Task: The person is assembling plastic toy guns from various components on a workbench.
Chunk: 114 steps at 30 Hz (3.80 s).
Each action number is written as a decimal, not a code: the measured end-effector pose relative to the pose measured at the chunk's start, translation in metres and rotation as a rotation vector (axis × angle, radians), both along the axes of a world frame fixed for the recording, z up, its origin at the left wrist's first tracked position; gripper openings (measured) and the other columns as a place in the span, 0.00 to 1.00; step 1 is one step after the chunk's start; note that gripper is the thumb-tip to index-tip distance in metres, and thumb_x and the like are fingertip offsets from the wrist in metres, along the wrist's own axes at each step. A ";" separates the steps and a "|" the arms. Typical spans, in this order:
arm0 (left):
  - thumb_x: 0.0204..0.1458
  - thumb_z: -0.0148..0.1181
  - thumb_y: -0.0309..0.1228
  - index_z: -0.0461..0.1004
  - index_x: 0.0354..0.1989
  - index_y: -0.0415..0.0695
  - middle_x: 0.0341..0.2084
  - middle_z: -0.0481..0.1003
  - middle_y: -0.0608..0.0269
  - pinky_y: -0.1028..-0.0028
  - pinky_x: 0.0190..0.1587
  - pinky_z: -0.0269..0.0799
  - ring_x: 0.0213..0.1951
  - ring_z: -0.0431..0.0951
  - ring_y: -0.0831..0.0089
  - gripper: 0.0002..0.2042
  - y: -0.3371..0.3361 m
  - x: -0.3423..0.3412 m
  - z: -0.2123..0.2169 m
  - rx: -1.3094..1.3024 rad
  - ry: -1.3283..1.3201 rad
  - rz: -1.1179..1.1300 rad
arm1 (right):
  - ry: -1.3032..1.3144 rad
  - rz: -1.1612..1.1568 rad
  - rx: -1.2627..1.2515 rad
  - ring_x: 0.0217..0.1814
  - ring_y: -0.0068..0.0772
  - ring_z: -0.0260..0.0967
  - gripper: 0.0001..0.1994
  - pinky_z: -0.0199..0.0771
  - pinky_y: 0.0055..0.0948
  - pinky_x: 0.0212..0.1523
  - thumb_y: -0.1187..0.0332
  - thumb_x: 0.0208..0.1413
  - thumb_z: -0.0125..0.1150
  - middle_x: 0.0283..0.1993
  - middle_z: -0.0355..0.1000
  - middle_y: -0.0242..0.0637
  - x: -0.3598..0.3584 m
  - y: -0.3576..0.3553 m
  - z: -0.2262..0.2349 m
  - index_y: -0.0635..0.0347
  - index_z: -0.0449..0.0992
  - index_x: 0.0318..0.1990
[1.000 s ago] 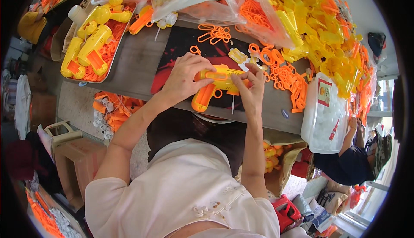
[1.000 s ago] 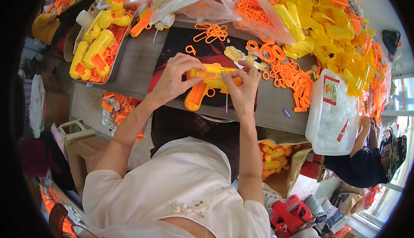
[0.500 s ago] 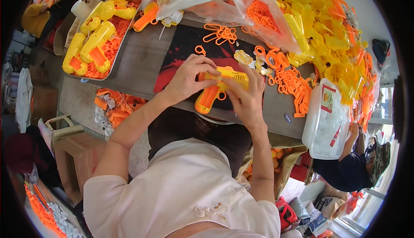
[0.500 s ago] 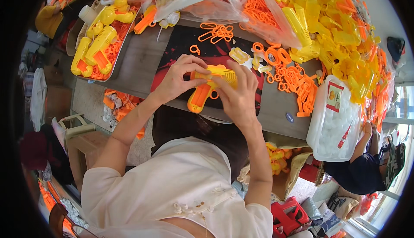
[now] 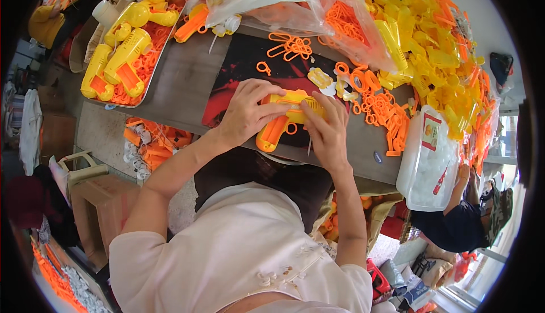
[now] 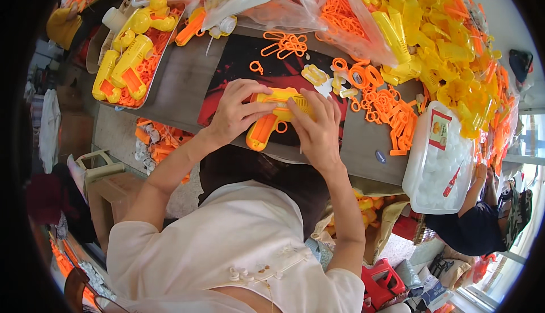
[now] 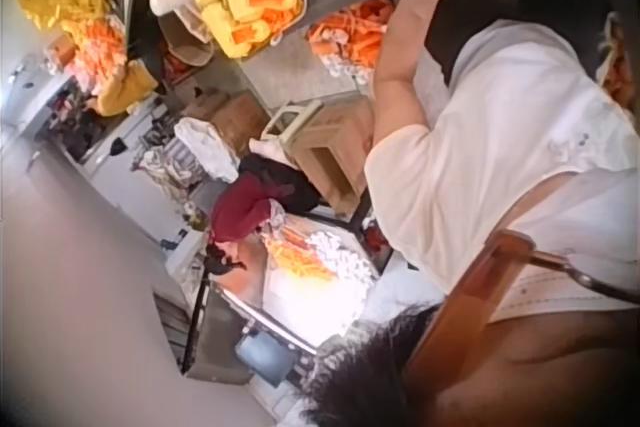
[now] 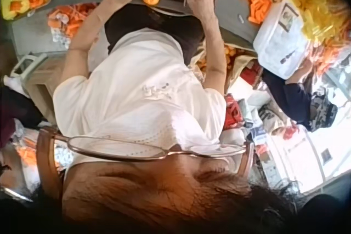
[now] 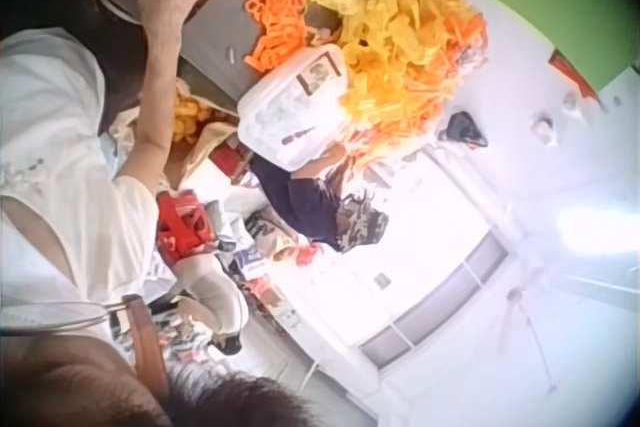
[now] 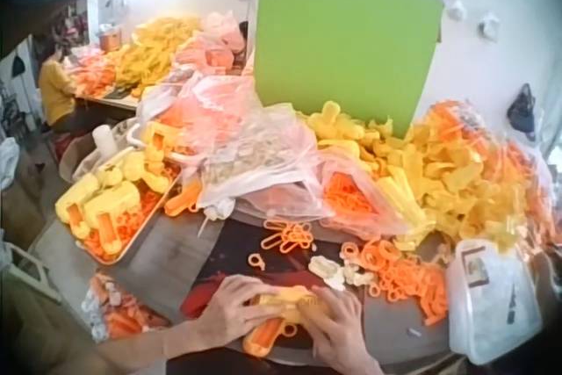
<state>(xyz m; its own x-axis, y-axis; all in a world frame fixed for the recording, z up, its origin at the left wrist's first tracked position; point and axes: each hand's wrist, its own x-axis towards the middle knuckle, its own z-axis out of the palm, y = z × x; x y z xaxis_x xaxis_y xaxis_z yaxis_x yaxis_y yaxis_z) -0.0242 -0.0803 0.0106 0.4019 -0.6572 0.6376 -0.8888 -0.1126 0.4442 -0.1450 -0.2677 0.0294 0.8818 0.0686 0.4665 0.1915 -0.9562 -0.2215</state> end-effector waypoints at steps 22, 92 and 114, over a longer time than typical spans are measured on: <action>0.49 0.58 0.17 0.54 0.67 0.45 0.65 0.54 0.61 0.67 0.65 0.57 0.64 0.60 0.68 0.35 0.015 -0.003 -0.015 -0.405 0.998 -0.288 | 0.300 0.212 1.252 0.56 0.38 0.64 0.34 0.63 0.32 0.59 0.63 0.45 0.71 0.54 0.67 0.41 0.018 -0.005 -0.010 0.60 0.65 0.61; 0.51 0.63 0.41 0.72 0.46 0.42 0.39 0.73 0.56 0.65 0.47 0.70 0.44 0.75 0.59 0.19 -0.024 0.011 0.011 0.299 0.625 -0.107 | 0.008 -0.163 0.228 0.43 0.36 0.68 0.07 0.61 0.35 0.49 0.70 0.49 0.64 0.34 0.69 0.37 0.082 -0.073 -0.011 0.56 0.81 0.36; 0.41 0.69 0.33 0.79 0.33 0.46 0.39 0.75 0.68 0.66 0.53 0.63 0.44 0.73 0.68 0.10 -0.030 0.010 0.013 0.093 0.080 -0.184 | 0.012 -0.304 1.509 0.29 0.15 0.58 0.04 0.57 0.18 0.32 0.72 0.56 0.59 0.28 0.64 0.25 -0.030 -0.042 0.000 0.60 0.71 0.34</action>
<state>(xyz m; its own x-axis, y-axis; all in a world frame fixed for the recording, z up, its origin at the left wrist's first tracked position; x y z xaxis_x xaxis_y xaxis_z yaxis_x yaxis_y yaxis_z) -0.0145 -0.1106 0.0232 0.3170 -0.7785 0.5417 -0.8605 0.0042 0.5095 -0.1748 -0.3098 0.0296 0.7786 -0.6233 -0.0727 0.0285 0.1507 -0.9882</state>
